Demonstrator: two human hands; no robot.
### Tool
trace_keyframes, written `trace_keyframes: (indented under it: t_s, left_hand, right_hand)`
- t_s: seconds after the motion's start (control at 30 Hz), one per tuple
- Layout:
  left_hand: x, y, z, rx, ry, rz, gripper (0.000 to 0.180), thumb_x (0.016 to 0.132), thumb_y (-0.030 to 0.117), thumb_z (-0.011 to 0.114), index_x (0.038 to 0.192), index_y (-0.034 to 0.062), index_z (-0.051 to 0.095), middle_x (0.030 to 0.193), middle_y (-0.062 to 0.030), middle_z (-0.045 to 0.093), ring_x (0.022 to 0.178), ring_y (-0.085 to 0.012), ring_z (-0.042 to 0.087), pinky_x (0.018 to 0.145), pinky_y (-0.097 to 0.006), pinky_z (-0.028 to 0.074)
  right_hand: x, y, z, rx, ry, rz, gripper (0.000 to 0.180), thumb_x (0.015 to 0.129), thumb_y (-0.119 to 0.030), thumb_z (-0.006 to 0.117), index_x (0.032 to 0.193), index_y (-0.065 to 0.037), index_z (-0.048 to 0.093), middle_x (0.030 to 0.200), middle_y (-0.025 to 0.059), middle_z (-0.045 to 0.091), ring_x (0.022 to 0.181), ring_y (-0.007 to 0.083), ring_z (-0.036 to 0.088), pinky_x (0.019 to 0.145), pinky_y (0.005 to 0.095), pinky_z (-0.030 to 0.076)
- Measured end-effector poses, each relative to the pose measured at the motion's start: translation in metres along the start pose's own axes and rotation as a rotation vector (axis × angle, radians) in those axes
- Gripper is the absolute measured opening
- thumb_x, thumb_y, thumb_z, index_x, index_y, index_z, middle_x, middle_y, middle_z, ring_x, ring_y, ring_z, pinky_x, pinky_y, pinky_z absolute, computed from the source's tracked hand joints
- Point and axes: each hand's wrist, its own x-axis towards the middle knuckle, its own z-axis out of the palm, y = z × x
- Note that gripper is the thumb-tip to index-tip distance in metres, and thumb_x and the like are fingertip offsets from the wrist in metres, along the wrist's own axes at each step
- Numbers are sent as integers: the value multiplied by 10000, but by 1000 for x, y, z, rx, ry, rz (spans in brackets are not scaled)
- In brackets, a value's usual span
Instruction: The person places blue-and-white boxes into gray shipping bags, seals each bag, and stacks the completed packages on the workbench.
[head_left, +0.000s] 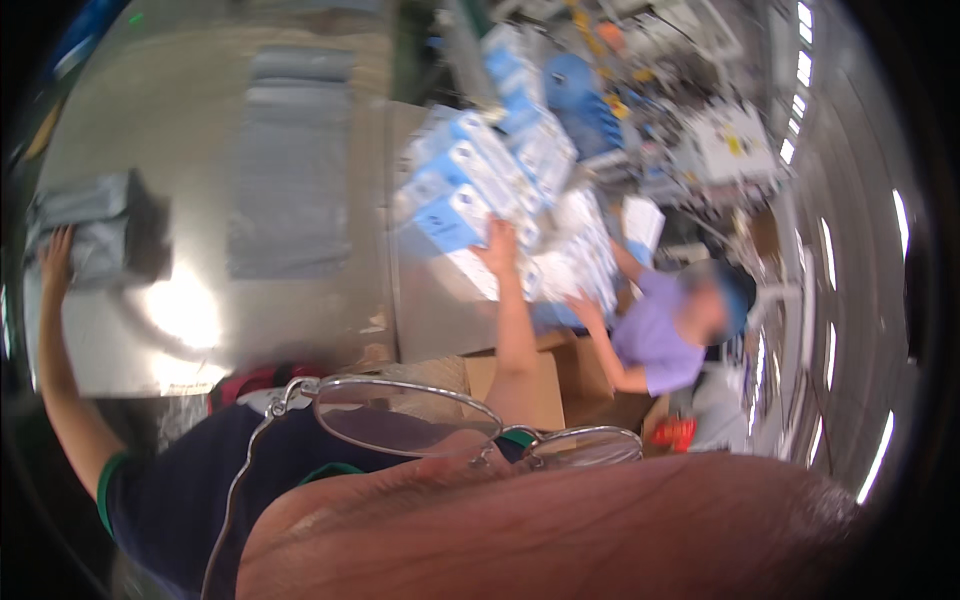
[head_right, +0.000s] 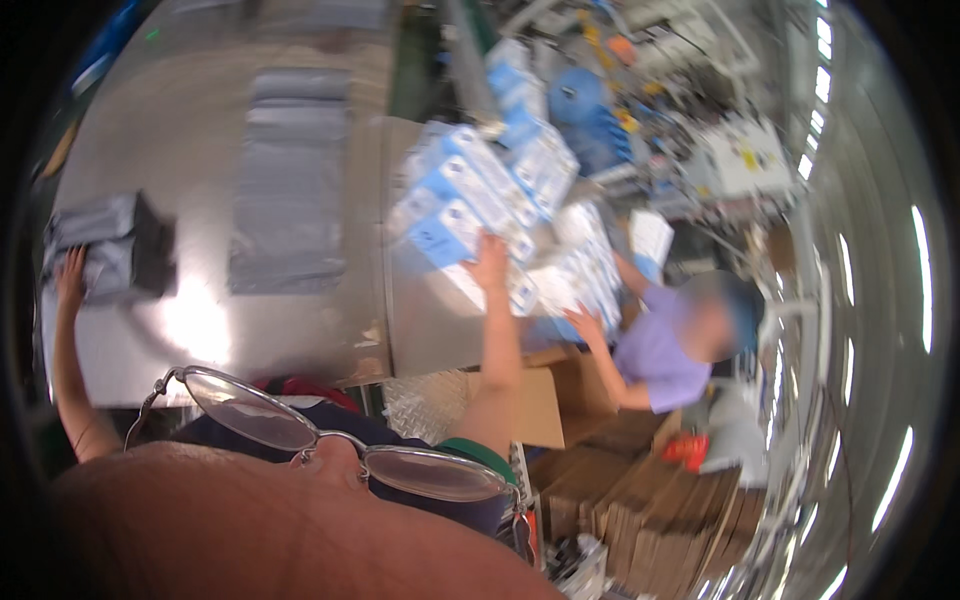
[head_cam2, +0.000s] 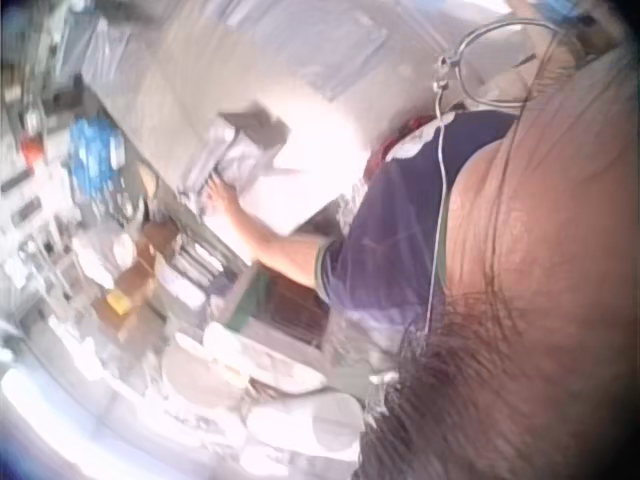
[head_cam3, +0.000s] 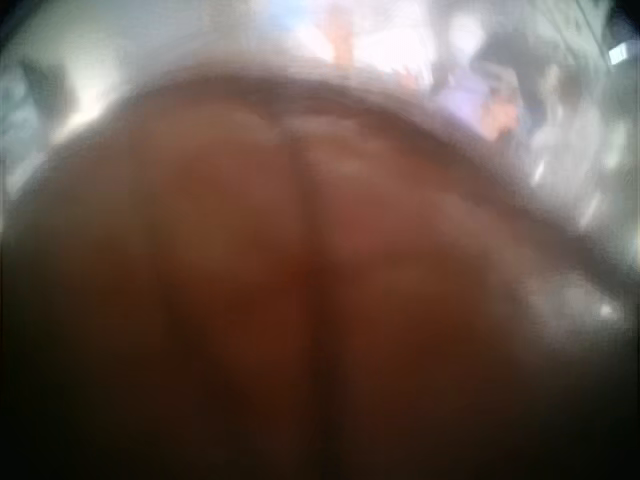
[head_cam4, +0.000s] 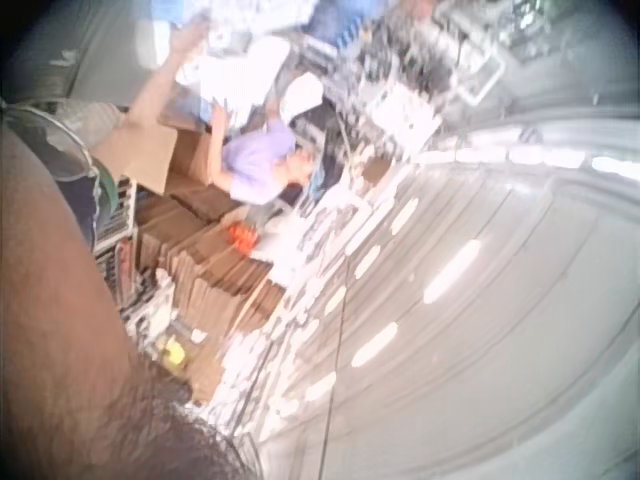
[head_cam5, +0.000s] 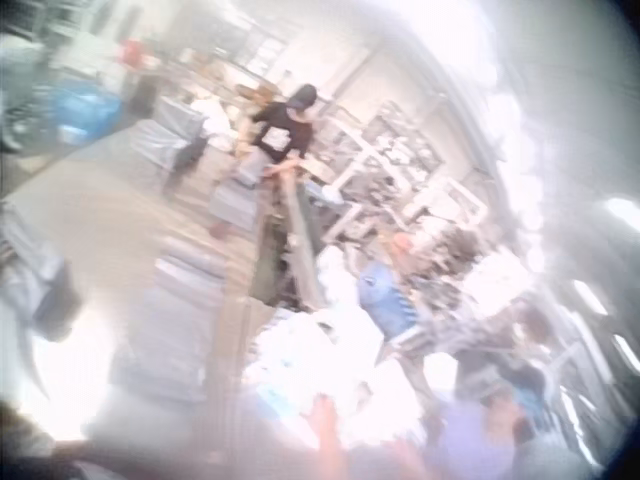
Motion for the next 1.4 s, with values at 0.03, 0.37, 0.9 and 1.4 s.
trace_keyframes:
  t_s: [0.03, 0.37, 0.9, 1.4]
  left_hand:
    - [-31, -38, 29, -16, 170, 50, 652, 676, 21, 474, 1245, 212, 219, 1271, -27, 256, 1174, -173, 244, 914, -507, 178]
    - [-122, 190, -143, -603, 481, 452, 304, 619, 109, 527, 921, 96, 502, 916, -81, 483, 898, -211, 475, 665, -346, 396]
    - [-18, 369, -151, -633, 362, 641, 130, 681, 113, 473, 805, 74, 477, 845, -51, 473, 818, -188, 492, 671, -310, 421]
    - [3, 350, -201, -1070, 342, 729, 131, 704, 172, 508, 732, 53, 461, 732, -92, 480, 688, -287, 508, 576, -367, 418]
  right_hand:
    - [3, -10, 7, -39, 46, -144, 845, 469, -333, 707, 1171, -52, 330, 973, 197, 432, 887, 346, 417, 807, 399, 316]
    - [16, -79, 11, -308, -436, 301, 1088, 472, -306, 724, 1264, -304, -23, 1019, 209, 436, 973, 339, 421, 804, 414, 329]
    - [-37, -214, 103, 846, -333, -46, 661, 619, -179, 663, 1162, -22, 321, 1117, 165, 427, 1006, 278, 428, 854, 363, 326]
    - [85, -323, 86, 181, -373, -122, 559, 673, -227, 562, 1161, -104, 320, 890, 126, 542, 769, 297, 536, 685, 375, 410]
